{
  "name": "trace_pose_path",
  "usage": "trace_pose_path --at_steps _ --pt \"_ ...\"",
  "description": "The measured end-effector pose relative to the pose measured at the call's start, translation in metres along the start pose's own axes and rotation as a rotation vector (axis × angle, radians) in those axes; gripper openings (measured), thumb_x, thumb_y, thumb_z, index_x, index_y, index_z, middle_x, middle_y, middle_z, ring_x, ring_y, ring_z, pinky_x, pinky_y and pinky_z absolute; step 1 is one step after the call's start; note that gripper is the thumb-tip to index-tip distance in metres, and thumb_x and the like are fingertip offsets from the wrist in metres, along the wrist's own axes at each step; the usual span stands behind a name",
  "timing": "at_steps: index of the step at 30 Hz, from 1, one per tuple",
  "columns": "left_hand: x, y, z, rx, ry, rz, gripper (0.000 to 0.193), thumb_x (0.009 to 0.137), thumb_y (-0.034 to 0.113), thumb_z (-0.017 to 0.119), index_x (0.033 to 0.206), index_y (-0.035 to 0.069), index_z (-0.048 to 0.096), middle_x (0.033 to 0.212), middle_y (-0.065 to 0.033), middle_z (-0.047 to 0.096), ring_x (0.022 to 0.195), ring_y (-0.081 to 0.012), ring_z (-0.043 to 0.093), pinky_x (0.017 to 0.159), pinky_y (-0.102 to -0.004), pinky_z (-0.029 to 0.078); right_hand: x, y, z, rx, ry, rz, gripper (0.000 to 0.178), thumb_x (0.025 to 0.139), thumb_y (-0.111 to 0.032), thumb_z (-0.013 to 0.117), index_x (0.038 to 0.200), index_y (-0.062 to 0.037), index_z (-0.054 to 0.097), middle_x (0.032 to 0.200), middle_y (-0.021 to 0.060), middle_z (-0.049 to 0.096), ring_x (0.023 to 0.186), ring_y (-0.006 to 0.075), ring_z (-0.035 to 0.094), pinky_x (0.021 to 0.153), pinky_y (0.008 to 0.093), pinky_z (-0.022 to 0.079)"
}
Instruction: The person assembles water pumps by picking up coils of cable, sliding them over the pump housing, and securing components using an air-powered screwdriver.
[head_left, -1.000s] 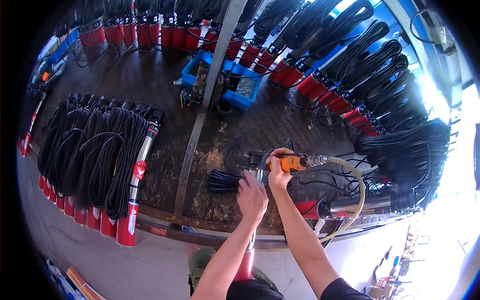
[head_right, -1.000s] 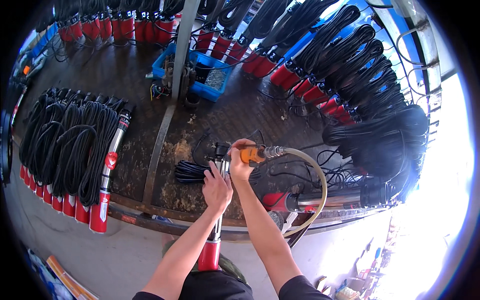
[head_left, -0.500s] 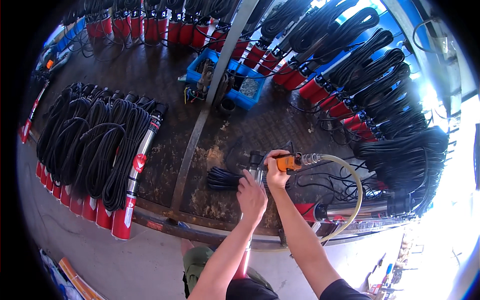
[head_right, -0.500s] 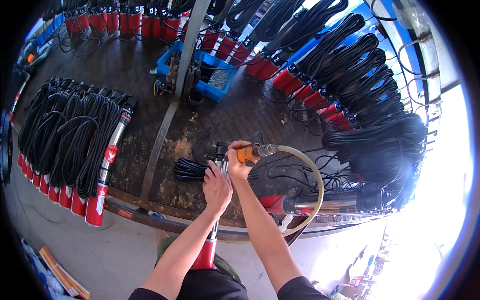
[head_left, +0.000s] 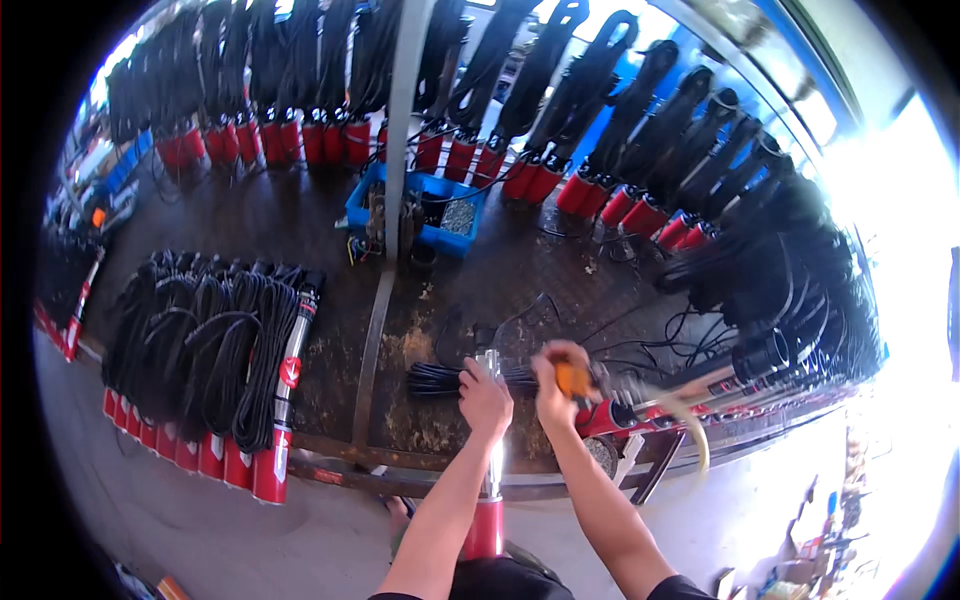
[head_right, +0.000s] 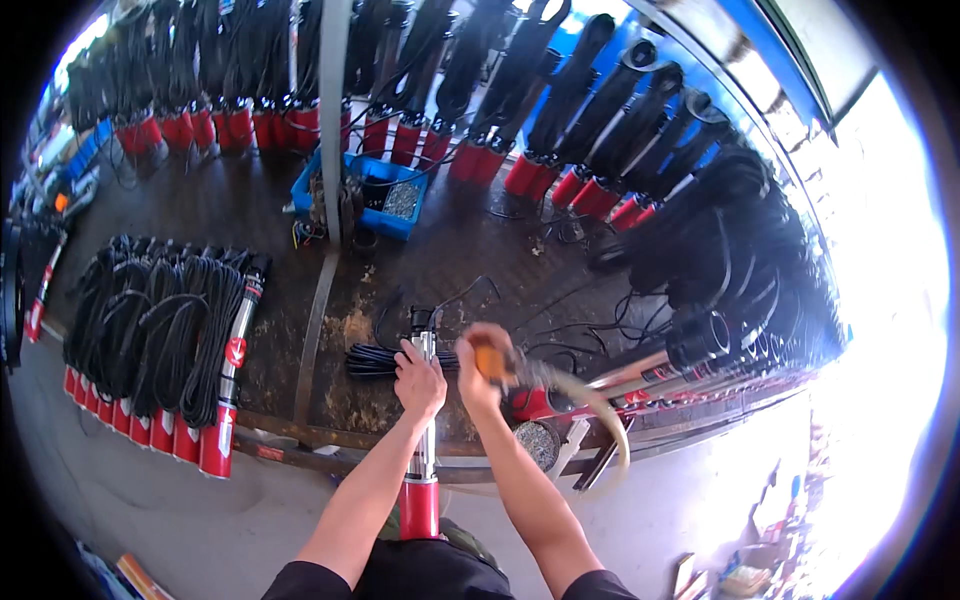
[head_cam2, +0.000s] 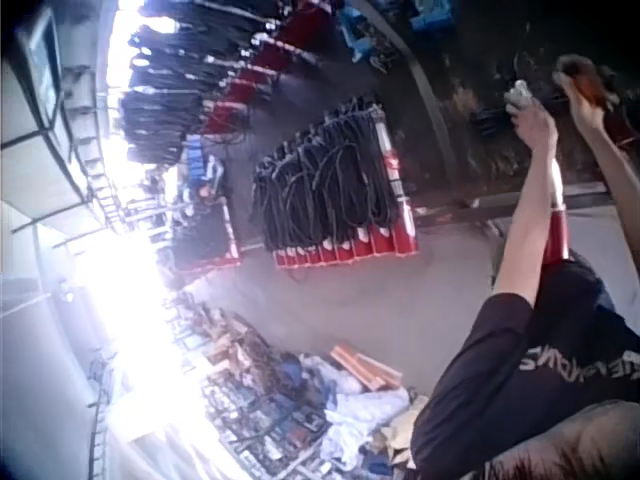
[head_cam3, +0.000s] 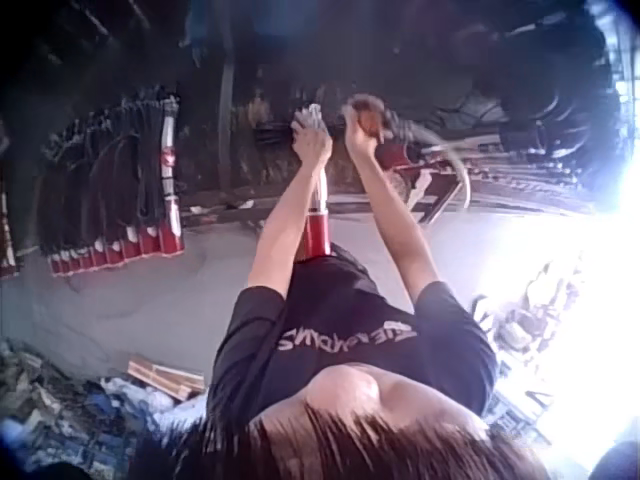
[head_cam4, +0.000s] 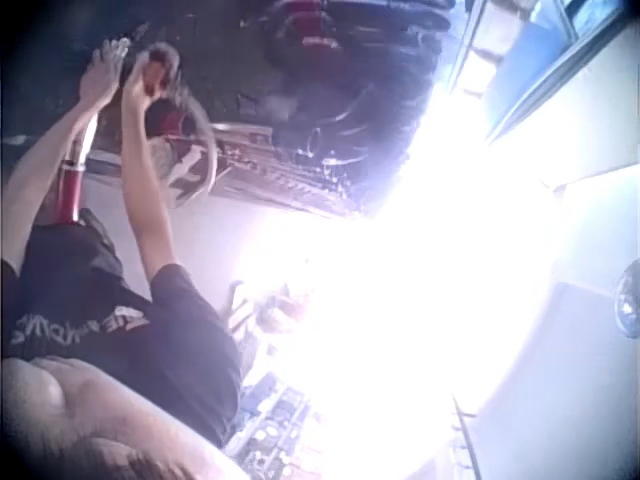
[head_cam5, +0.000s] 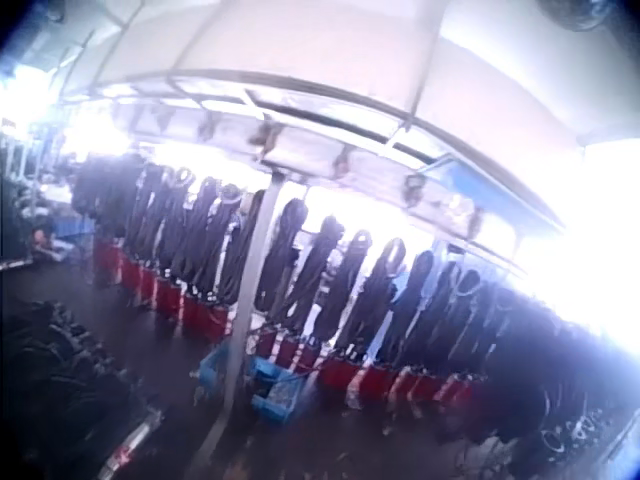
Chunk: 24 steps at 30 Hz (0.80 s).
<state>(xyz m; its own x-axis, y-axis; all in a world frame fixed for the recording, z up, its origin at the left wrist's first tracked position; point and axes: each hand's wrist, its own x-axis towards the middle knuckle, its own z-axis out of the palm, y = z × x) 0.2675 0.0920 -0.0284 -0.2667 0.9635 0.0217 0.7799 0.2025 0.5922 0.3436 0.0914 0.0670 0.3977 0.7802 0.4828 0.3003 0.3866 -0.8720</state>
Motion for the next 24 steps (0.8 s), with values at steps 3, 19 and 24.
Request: trace_pose_path --at_steps 3,19,24 --pt "-0.013 -0.005 -0.002 0.072 0.150 0.192 0.065 0.090 0.028 0.064 0.139 -0.007 0.040 0.115 -0.0222 0.054 0.095 -0.0360 0.062 0.082 -0.0469 0.051 -0.053 -0.080 -0.075 -0.189 -0.041 -0.081 0.013 0.080 0.002 0.066 0.089 -0.0052 0.060 0.082 0.0063 0.062 0.076 0.0154 0.062 0.072 0.0285 0.050" --pt "-0.164 0.121 0.145 0.471 -0.703 1.477 0.014 0.083 0.013 0.065 0.086 0.008 0.077 0.094 -0.0157 0.075 0.086 -0.0309 0.074 0.075 -0.0411 0.060 -0.223 -0.153 -0.269 -0.324 0.506 -0.110 0.019 0.072 0.002 0.069 0.089 -0.0051 0.066 0.084 0.0113 0.067 0.073 0.0234 0.067 0.070 0.0324 0.056" --pt "-0.106 0.089 0.183 0.317 -0.568 1.298 0.018 0.080 0.022 0.074 0.077 0.004 0.075 0.079 -0.0193 0.072 0.078 -0.0370 0.072 0.073 -0.0456 0.058 -0.228 -0.151 -0.257 -0.010 0.449 -0.145 0.048 0.091 -0.049 0.068 0.091 -0.0015 0.065 0.080 0.0090 0.063 0.067 0.0191 0.062 0.059 0.0305 0.048"
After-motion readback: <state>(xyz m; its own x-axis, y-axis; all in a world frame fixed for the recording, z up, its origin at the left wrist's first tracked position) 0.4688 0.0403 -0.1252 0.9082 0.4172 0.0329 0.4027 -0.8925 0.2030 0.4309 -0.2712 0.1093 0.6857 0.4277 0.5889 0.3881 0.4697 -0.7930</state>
